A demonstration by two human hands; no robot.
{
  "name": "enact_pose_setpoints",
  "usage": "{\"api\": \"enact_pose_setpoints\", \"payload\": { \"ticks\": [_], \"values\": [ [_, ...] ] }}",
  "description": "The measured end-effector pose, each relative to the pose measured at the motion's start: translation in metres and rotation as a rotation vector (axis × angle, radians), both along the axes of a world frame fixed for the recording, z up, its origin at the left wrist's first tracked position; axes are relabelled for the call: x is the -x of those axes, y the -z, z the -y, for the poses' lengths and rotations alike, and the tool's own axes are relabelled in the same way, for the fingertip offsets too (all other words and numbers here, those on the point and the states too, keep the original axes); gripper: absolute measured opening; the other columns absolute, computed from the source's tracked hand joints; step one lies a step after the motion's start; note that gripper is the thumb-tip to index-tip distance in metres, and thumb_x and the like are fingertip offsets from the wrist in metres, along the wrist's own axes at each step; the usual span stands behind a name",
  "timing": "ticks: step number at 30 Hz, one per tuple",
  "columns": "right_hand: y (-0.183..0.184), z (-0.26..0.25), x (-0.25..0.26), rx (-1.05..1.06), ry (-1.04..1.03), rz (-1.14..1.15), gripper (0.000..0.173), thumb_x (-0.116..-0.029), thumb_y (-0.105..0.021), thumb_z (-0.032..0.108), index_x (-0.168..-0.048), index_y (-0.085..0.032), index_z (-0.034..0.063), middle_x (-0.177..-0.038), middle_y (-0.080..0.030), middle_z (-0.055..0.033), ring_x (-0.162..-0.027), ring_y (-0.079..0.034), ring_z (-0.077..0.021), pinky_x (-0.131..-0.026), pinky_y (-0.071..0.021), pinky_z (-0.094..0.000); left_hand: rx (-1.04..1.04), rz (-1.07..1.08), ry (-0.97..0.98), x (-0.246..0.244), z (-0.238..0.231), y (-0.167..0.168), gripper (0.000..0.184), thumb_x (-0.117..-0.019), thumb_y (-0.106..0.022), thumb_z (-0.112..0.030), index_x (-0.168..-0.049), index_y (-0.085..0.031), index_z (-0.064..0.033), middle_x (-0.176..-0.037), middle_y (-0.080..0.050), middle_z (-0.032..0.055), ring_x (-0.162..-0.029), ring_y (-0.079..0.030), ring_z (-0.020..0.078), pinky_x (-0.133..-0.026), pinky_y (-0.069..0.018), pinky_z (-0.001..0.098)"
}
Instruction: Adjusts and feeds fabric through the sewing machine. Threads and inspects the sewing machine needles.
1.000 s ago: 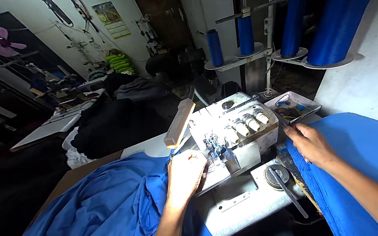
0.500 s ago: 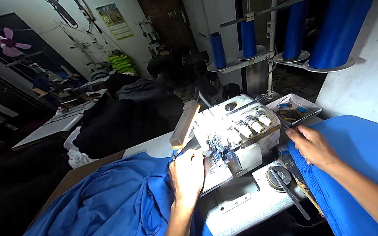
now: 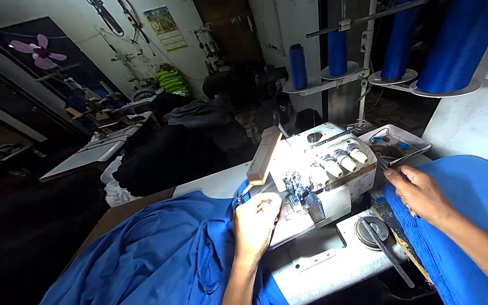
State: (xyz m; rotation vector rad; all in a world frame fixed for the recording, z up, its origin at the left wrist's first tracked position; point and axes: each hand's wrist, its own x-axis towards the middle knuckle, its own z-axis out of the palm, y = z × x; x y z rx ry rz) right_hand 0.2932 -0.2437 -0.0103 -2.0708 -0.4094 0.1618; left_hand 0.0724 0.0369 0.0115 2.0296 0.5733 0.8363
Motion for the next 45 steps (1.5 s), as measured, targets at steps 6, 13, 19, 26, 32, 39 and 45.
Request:
{"api": "enact_pose_setpoints", "payload": {
  "ticks": [6,13,19,26,32,39,45],
  "values": [
    [0.0,0.0,0.001,-0.01,-0.005,0.006,0.04,-0.1055,-0.05,0.052,-0.101,-0.063,0.014,-0.057,-0.044,-0.0057,-0.039,-0.043,-0.019,-0.037,-0.0409,-0.0372,0.121,0.069,0.101,0.01,-0.005,-0.001,0.008,-0.0943,-0.071,-0.007,-0.099,-0.076,-0.0081,-0.069,-0.069,0.0036,-0.055,-0.063,0.0128,-0.05,-0.0542,0.0254],
    [0.002,0.0,0.002,-0.021,-0.007,0.02,0.038,-0.1069,-0.05,0.048,-0.103,-0.062,0.0126,-0.056,-0.042,-0.0056,-0.039,-0.042,-0.0187,-0.037,-0.0404,-0.0363,0.195,0.076,0.146,0.016,-0.006,0.001,0.01,-0.0936,-0.072,-0.008,-0.103,-0.076,-0.0085,-0.071,-0.068,0.0064,-0.056,-0.062,0.0151,-0.05,-0.0526,0.0261],
    [-0.017,0.016,0.023,-0.178,-0.009,-0.128,0.031,-0.1054,-0.053,0.046,-0.107,-0.063,0.0175,-0.057,-0.044,-0.0014,-0.038,-0.043,-0.0127,-0.037,-0.0439,-0.0314,0.362,0.031,0.282,0.037,0.011,-0.024,0.04,-0.0874,-0.071,-0.009,-0.127,-0.069,-0.0081,-0.092,-0.072,0.0083,-0.073,-0.066,0.0165,-0.062,-0.0565,0.0289],
    [-0.05,-0.001,0.108,-0.357,-0.346,0.41,0.02,-0.1011,-0.06,0.039,-0.093,-0.057,0.0215,-0.06,-0.051,0.0099,-0.045,-0.05,-0.0007,-0.039,-0.0457,-0.0195,0.62,0.363,0.939,0.051,0.078,-0.018,0.124,-0.0701,-0.083,-0.065,-0.164,-0.019,-0.014,-0.165,-0.031,0.0114,-0.143,-0.045,0.0301,-0.103,-0.0535,0.0473],
    [-0.042,-0.009,0.155,-0.235,-0.598,0.626,0.028,-0.1032,-0.061,0.038,-0.096,-0.062,0.0103,-0.069,-0.058,0.0011,-0.059,-0.053,0.0002,-0.05,-0.0417,-0.0163,0.66,0.375,0.969,0.043,0.107,-0.009,0.136,-0.068,-0.083,-0.065,-0.165,-0.005,-0.0111,-0.172,-0.012,0.0105,-0.152,-0.031,0.0265,-0.115,-0.0422,0.0437],
    [-0.03,-0.015,0.151,-0.176,-0.545,0.64,0.029,-0.1025,-0.061,0.041,-0.092,-0.063,0.0132,-0.065,-0.053,0.0048,-0.055,-0.048,0.0016,-0.048,-0.038,-0.0152,0.768,0.396,0.926,0.04,0.116,-0.003,0.137,-0.067,-0.083,-0.066,-0.164,-0.007,-0.0053,-0.168,-0.021,0.0128,-0.149,-0.034,0.02,-0.115,-0.04,0.034],
    [-0.027,-0.015,0.149,-0.163,-0.535,0.642,0.029,-0.1025,-0.06,0.04,-0.09,-0.063,0.0135,-0.064,-0.053,0.0055,-0.055,-0.048,0.0019,-0.048,-0.0382,-0.0156,0.825,0.43,0.948,0.038,0.116,0.003,0.133,-0.0677,-0.083,-0.066,-0.163,-0.015,-0.0033,-0.165,-0.029,0.0125,-0.143,-0.042,0.0191,-0.113,-0.042,0.0335]
  ]
}}
